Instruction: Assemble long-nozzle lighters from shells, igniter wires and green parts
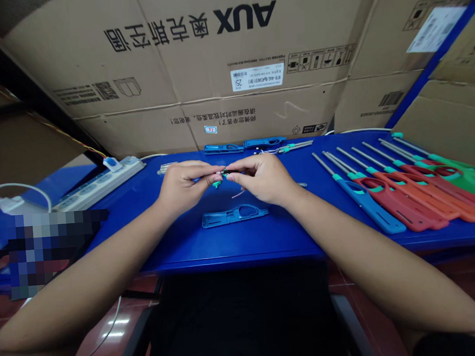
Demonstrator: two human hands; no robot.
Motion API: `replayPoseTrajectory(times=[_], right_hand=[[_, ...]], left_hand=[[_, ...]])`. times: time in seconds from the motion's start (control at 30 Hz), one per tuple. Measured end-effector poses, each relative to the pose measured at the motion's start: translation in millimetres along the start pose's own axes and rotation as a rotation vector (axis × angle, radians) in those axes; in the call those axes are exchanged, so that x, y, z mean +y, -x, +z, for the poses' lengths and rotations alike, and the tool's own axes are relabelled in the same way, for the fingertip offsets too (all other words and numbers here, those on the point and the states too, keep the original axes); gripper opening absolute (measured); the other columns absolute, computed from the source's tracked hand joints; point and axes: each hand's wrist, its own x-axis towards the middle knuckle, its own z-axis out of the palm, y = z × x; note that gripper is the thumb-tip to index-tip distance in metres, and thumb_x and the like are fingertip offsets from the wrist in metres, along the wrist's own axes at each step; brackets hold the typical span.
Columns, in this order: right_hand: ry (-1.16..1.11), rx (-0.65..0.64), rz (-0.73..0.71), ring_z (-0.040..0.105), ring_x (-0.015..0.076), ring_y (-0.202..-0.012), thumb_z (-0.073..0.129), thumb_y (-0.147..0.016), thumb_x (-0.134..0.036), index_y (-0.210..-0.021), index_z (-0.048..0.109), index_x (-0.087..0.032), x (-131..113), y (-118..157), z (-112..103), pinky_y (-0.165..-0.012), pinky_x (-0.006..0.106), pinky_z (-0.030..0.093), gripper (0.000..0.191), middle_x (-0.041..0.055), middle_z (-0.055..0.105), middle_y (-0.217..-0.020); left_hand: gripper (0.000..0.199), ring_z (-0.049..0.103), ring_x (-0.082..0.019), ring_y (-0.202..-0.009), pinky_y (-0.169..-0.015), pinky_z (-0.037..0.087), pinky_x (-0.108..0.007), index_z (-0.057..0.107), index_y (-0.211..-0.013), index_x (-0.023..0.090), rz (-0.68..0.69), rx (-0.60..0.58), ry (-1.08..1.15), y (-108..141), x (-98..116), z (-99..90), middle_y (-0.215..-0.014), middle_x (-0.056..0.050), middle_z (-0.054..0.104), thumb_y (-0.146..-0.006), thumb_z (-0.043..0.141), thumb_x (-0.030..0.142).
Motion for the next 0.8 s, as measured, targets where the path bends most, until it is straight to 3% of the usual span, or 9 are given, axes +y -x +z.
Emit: replayPoseTrajectory(times=[0.47,0.8], right_hand=[[0.033,-0.013,-0.025,0.070,0.0188,-0.068,0.075,-0.078,-0.033,-0.096,0.082,-0.024,1.6,1.0,-0.3,-0.060,0.031,0.055,0.022,0.0031,0.079,-0.085],[-0.005,-0.034,0.003,0.065,0.0157,-0.057,0.075,-0.078,-0.037,-0.093,0.082,-0.023,-0.6,0.5,-1.0,-0.054,0.029,0.054,0.021,0.0018,0.077,-0.076]], left_hand=[[0.018,0.074,-0.017,-0.078,-0.073,0.057,-0.028,0.081,-0.099,0.024,0.053,0.016,-0.115,0.9,2.8,1.6,-0.089,-0.006,0.080,-0.091,0.067,0.031],[0.022,0.073,-0.017,-0.079,-0.074,0.056,-0.027,0.080,-0.102,0.021,0.085,0.017,-0.189,2.0,5.6,1.2,-0.090,-0.007,0.079,-0.094,0.062,0.031]])
